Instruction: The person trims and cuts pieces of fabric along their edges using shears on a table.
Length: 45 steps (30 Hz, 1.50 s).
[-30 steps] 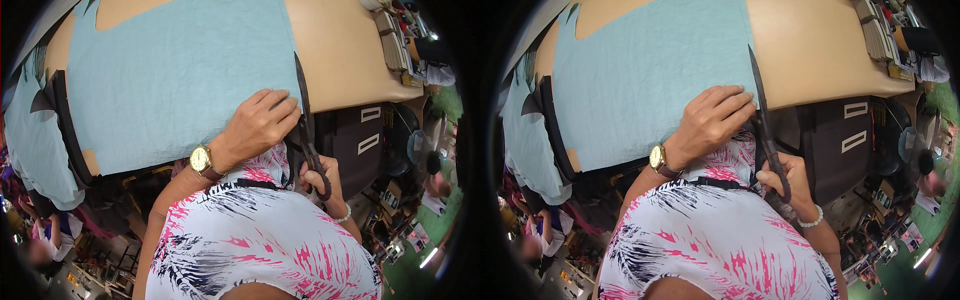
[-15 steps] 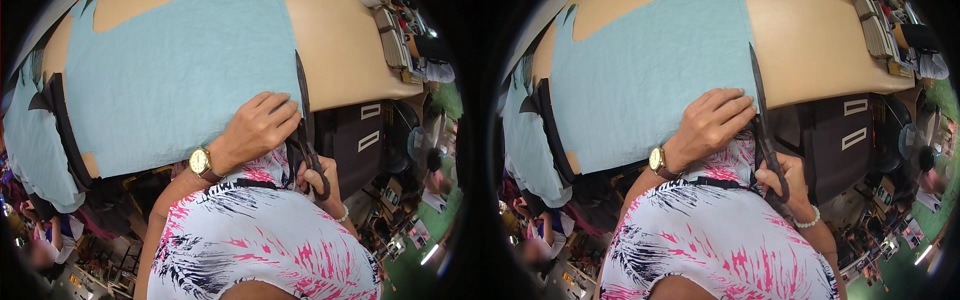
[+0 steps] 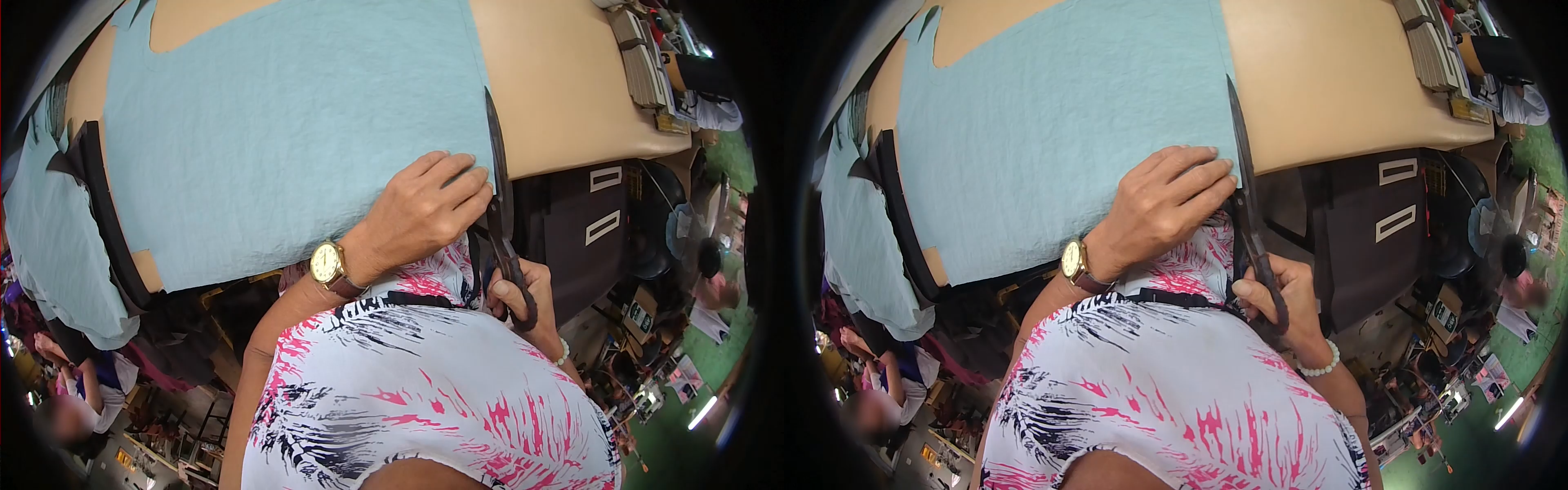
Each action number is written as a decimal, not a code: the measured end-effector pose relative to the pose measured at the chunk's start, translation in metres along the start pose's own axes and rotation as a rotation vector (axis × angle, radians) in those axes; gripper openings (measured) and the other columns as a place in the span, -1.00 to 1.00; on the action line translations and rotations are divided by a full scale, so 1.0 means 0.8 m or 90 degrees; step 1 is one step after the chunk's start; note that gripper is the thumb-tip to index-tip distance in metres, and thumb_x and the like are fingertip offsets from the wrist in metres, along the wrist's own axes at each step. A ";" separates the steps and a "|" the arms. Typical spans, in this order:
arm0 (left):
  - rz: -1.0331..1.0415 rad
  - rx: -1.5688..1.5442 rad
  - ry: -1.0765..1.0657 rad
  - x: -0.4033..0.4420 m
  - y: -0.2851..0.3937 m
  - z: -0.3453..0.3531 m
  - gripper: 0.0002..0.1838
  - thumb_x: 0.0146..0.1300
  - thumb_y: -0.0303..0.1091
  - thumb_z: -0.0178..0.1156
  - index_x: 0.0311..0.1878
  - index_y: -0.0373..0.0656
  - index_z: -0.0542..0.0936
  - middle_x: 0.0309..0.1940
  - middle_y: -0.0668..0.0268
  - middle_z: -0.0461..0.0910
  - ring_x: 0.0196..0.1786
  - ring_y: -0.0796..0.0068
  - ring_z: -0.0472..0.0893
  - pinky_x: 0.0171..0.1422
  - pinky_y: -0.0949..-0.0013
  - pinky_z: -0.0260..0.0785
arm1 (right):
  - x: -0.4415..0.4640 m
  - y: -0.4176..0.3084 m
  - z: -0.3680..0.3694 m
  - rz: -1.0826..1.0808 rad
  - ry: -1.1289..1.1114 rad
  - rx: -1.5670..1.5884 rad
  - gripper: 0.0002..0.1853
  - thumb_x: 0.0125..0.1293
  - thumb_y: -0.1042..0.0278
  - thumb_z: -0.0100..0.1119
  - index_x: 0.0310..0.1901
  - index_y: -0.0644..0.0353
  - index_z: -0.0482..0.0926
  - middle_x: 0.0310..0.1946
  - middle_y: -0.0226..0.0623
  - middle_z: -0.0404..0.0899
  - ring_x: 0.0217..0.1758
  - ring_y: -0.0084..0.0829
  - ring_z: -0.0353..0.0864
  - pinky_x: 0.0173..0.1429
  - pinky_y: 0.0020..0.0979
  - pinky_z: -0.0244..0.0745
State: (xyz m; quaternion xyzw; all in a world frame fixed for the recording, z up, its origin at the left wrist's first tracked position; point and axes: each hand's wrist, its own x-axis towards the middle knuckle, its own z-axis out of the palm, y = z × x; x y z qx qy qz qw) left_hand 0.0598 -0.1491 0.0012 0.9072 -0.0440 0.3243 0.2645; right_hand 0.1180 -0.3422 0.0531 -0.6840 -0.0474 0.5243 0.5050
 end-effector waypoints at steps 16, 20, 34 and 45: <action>-0.003 -0.016 -0.004 -0.002 -0.002 0.002 -0.77 -0.19 -0.48 0.19 -0.34 -0.22 0.56 -0.27 0.28 0.56 -0.17 0.33 0.55 -0.16 0.33 0.45 | -0.003 -0.001 0.004 0.009 0.017 -0.013 -0.79 0.08 0.40 0.26 -0.56 0.26 0.44 -0.72 -0.42 0.43 -0.71 -0.69 0.37 -0.62 -0.68 0.25; 0.003 -0.015 0.002 -0.002 -0.002 0.002 -0.77 -0.19 -0.47 0.19 -0.35 -0.21 0.56 -0.28 0.29 0.56 -0.18 0.34 0.55 -0.18 0.34 0.45 | -0.007 -0.007 0.006 0.044 0.035 -0.052 -0.80 0.07 0.41 0.26 -0.56 0.27 0.44 -0.72 -0.42 0.43 -0.71 -0.69 0.37 -0.62 -0.68 0.24; 0.015 -0.026 0.003 -0.005 0.009 -0.005 -0.79 -0.16 -0.44 0.19 -0.35 -0.20 0.56 -0.30 0.30 0.56 -0.18 0.35 0.56 -0.18 0.32 0.46 | 0.009 -0.012 0.010 -0.021 -0.005 0.030 -0.75 0.07 0.27 0.21 -0.51 0.31 0.46 -0.67 -0.34 0.46 -0.67 -0.64 0.41 -0.56 -0.63 0.31; 0.015 -0.048 -0.011 -0.006 0.014 -0.010 -0.79 -0.15 -0.43 0.17 -0.35 -0.21 0.57 -0.29 0.28 0.57 -0.18 0.34 0.57 -0.17 0.32 0.46 | 0.009 -0.012 0.015 -0.041 0.002 0.025 -0.74 0.10 0.25 0.21 -0.51 0.30 0.46 -0.67 -0.36 0.47 -0.67 -0.65 0.42 -0.56 -0.65 0.31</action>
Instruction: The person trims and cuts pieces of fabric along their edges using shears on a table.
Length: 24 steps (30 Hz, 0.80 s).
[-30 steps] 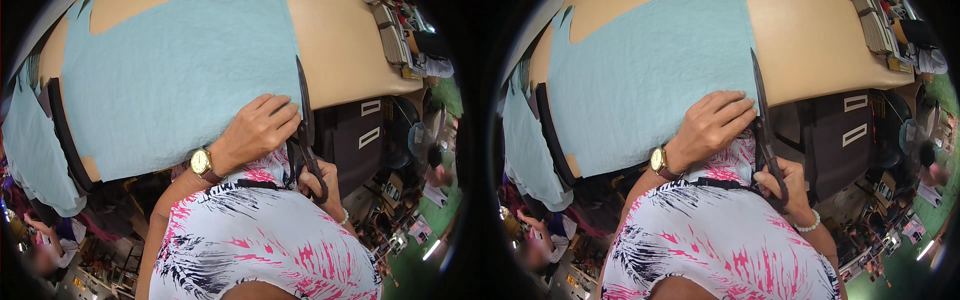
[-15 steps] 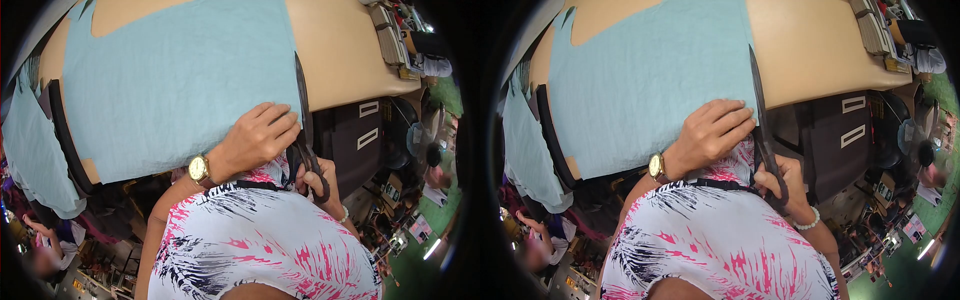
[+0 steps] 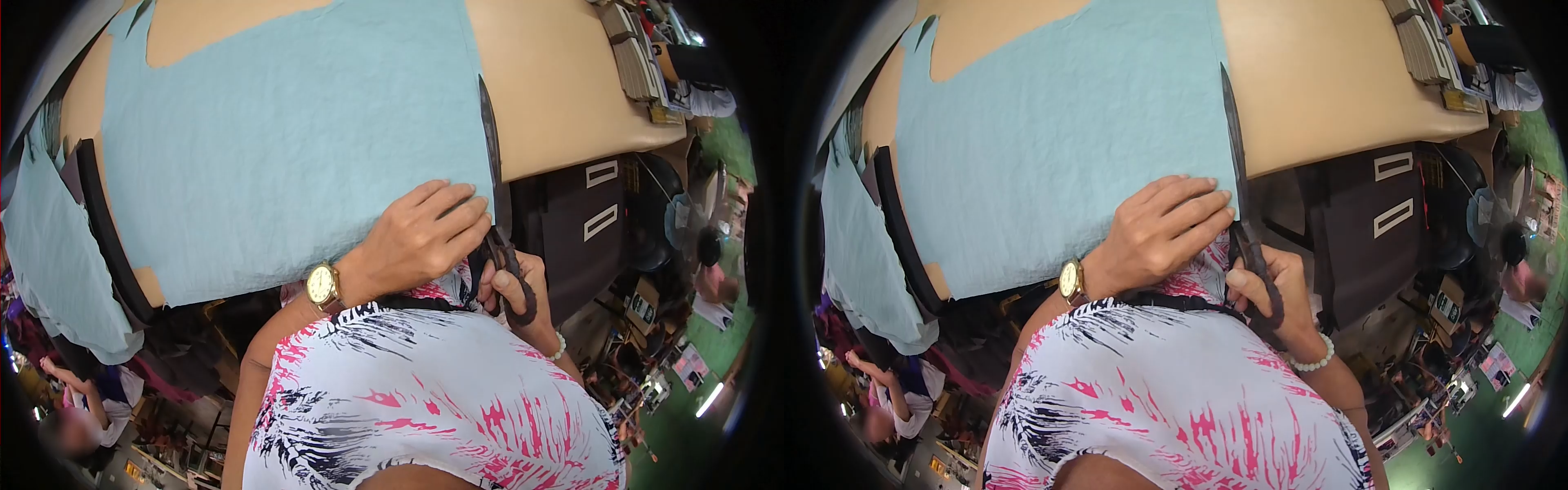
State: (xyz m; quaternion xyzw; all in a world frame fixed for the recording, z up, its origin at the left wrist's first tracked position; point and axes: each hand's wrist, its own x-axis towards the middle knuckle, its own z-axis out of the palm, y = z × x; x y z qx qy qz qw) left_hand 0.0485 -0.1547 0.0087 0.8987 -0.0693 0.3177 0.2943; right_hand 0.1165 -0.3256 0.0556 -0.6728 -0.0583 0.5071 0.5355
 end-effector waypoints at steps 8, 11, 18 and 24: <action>-0.005 -0.022 0.002 -0.002 0.000 0.003 -0.77 -0.17 -0.42 0.16 -0.35 -0.21 0.57 -0.29 0.28 0.57 -0.18 0.34 0.57 -0.19 0.32 0.46 | -0.004 -0.001 0.001 0.029 0.018 -0.010 -0.77 0.09 0.30 0.25 -0.52 0.27 0.46 -0.69 -0.39 0.46 -0.68 -0.68 0.40 -0.59 -0.67 0.29; -0.004 -0.021 -0.002 -0.004 0.000 0.003 -0.77 -0.17 -0.42 0.16 -0.35 -0.21 0.57 -0.29 0.28 0.57 -0.18 0.34 0.57 -0.19 0.33 0.46 | -0.004 0.000 0.002 0.039 0.030 -0.008 -0.78 0.09 0.32 0.25 -0.53 0.26 0.46 -0.70 -0.41 0.45 -0.68 -0.69 0.40 -0.59 -0.68 0.28; -0.007 -0.026 -0.006 -0.005 0.002 0.003 -0.76 -0.17 -0.42 0.16 -0.33 -0.20 0.57 -0.28 0.28 0.57 -0.18 0.34 0.57 -0.19 0.33 0.46 | -0.008 -0.001 0.001 0.065 0.042 -0.021 -0.79 0.08 0.35 0.27 -0.53 0.26 0.46 -0.70 -0.42 0.45 -0.69 -0.69 0.39 -0.61 -0.69 0.26; -0.002 -0.025 -0.016 -0.006 0.001 0.001 -0.76 -0.16 -0.41 0.15 -0.33 -0.20 0.57 -0.27 0.29 0.56 -0.17 0.34 0.56 -0.17 0.32 0.46 | -0.009 0.003 0.001 0.052 0.026 -0.010 -0.79 0.06 0.37 0.28 -0.53 0.27 0.46 -0.69 -0.39 0.46 -0.69 -0.69 0.40 -0.61 -0.68 0.28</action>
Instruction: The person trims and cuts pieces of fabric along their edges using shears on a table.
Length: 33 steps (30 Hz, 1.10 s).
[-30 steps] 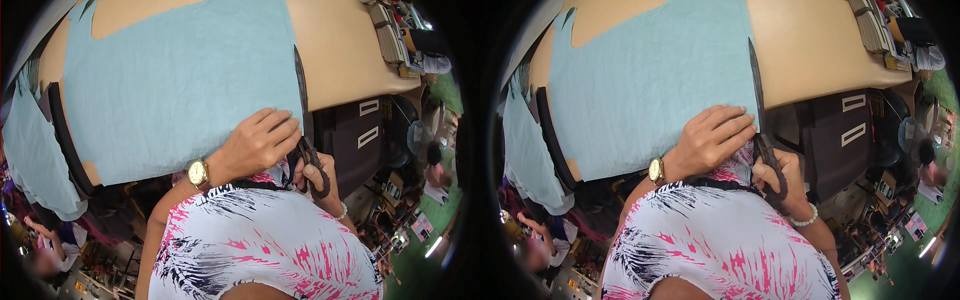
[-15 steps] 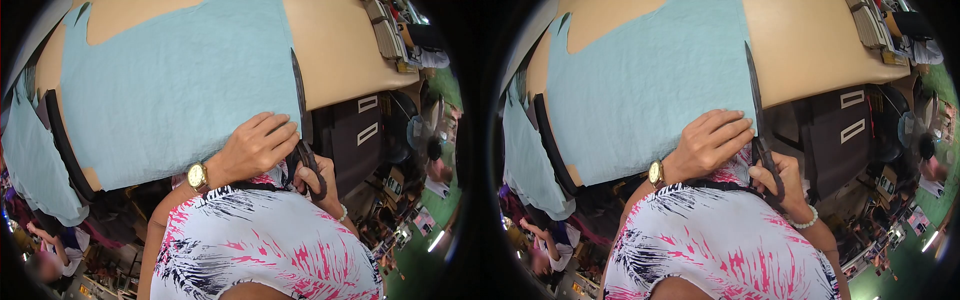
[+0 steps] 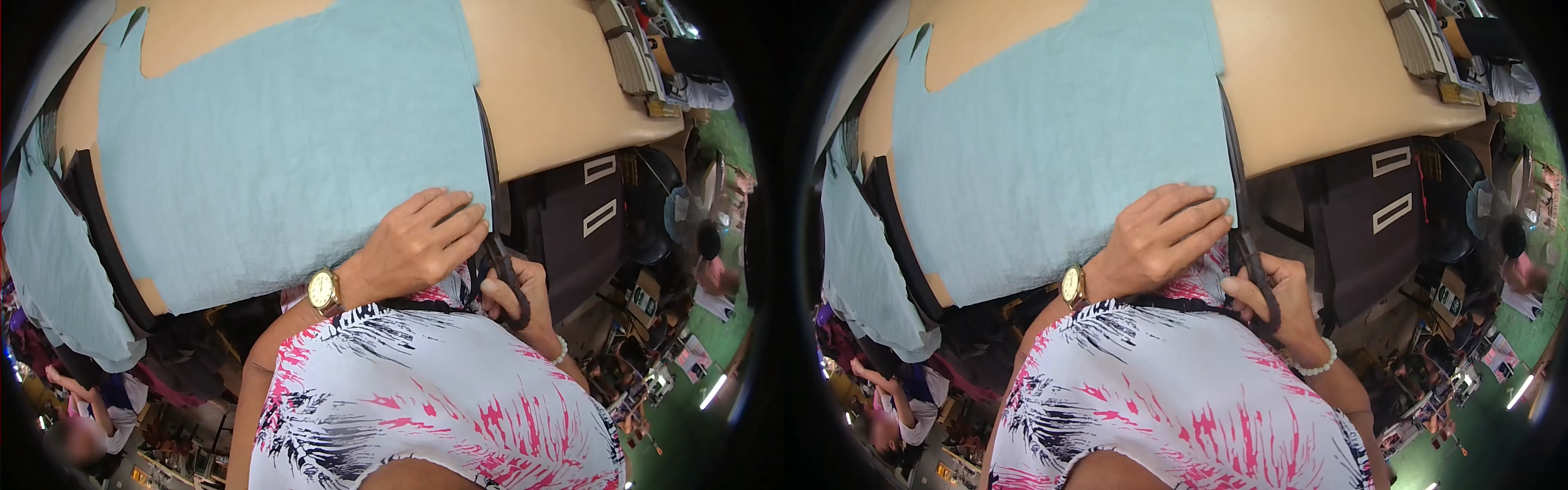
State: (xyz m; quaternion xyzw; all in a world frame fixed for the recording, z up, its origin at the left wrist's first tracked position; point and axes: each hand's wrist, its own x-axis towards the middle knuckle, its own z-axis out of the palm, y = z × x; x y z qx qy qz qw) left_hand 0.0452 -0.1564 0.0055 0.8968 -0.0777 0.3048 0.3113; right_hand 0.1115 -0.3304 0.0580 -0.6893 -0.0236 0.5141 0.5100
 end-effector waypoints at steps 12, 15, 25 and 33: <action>0.004 -0.023 -0.011 -0.006 0.007 -0.005 -0.75 -0.15 -0.40 0.15 -0.31 -0.20 0.57 -0.26 0.29 0.56 -0.17 0.35 0.56 -0.16 0.32 0.46 | 0.017 -0.009 0.004 -0.044 0.008 0.018 -0.75 0.05 0.29 0.28 -0.53 0.28 0.47 -0.69 -0.37 0.46 -0.69 -0.67 0.41 -0.62 -0.67 0.31; 0.008 -0.033 -0.018 -0.009 0.008 -0.004 -0.76 -0.15 -0.41 0.15 -0.31 -0.21 0.57 -0.26 0.29 0.56 -0.17 0.35 0.56 -0.16 0.32 0.45 | 0.016 -0.009 0.004 -0.040 0.014 0.015 -0.75 0.05 0.29 0.28 -0.53 0.28 0.47 -0.70 -0.37 0.46 -0.70 -0.67 0.40 -0.63 -0.68 0.30; -0.052 -0.073 -0.069 -0.002 0.005 -0.013 -0.61 -0.11 -0.23 0.27 -0.19 -0.21 0.54 -0.15 0.24 0.53 -0.03 0.24 0.51 0.00 0.22 0.38 | 0.009 -0.010 -0.001 -0.014 0.025 -0.012 -0.77 0.08 0.35 0.27 -0.56 0.26 0.46 -0.73 -0.41 0.45 -0.73 -0.70 0.38 -0.64 -0.67 0.24; -0.231 0.141 -0.217 0.020 -0.028 -0.021 -0.25 0.04 0.01 0.16 0.28 -0.09 0.21 0.32 0.17 0.10 0.37 0.22 0.08 0.34 -0.02 -0.10 | 0.004 -0.012 0.001 0.016 0.027 -0.026 -0.77 0.07 0.36 0.28 -0.60 0.25 0.46 -0.75 -0.43 0.44 -0.74 -0.72 0.36 -0.64 -0.68 0.24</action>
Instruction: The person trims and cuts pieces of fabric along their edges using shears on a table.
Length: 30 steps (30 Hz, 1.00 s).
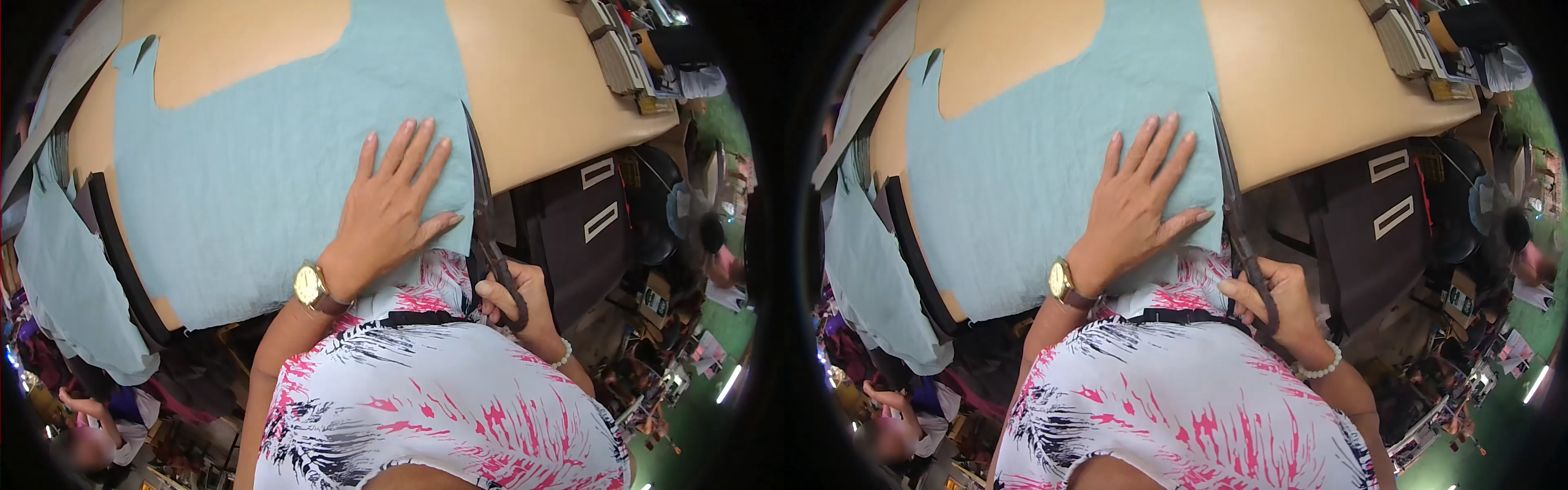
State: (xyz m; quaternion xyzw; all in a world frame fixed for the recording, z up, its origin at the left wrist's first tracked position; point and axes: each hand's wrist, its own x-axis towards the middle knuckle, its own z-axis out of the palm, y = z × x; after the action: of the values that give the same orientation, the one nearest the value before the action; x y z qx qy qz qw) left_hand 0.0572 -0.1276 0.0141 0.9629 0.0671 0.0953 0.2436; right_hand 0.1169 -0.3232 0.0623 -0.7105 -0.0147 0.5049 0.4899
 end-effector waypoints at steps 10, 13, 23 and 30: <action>-0.023 0.041 -0.004 -0.005 0.019 0.005 -0.42 0.13 -0.30 0.09 0.27 0.09 0.25 0.30 0.20 0.14 0.34 0.16 0.13 0.31 -0.06 -0.06 | -0.011 0.012 -0.008 -0.014 -0.055 0.063 -0.76 0.04 0.30 0.28 -0.53 0.28 0.45 -0.67 -0.37 0.48 -0.65 -0.68 0.42 -0.58 -0.64 0.31; -0.011 0.024 -0.014 -0.008 0.020 -0.001 -0.39 0.09 -0.35 0.12 0.27 0.10 0.25 0.29 0.20 0.16 0.32 0.08 0.14 0.28 -0.10 -0.03 | -0.010 0.011 -0.011 -0.010 -0.064 0.048 -0.75 0.03 0.28 0.27 -0.51 0.28 0.45 -0.65 -0.34 0.49 -0.63 -0.66 0.44 -0.55 -0.63 0.33; 0.012 0.014 -0.031 -0.019 0.026 -0.004 -0.41 0.09 -0.30 0.14 0.25 0.13 0.28 0.29 0.23 0.17 0.32 0.09 0.14 0.23 -0.21 -0.02 | 0.007 0.009 0.000 -0.045 -0.053 0.066 -0.72 0.05 0.22 0.26 -0.50 0.28 0.45 -0.65 -0.34 0.48 -0.65 -0.64 0.42 -0.56 -0.65 0.30; 0.008 -0.001 -0.034 -0.024 0.027 -0.001 -0.41 0.09 -0.29 0.13 0.25 0.13 0.28 0.29 0.24 0.16 0.33 0.10 0.12 0.24 -0.22 -0.03 | 0.009 0.012 0.004 -0.062 -0.044 0.069 -0.72 0.06 0.23 0.21 -0.50 0.31 0.45 -0.65 -0.33 0.47 -0.65 -0.62 0.42 -0.55 -0.63 0.31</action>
State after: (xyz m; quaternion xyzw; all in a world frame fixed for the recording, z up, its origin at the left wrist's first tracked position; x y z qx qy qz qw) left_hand 0.0399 -0.1493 0.0220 0.9653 0.0541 0.0708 0.2455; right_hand 0.1141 -0.3222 0.0505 -0.6637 -0.0389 0.5048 0.5507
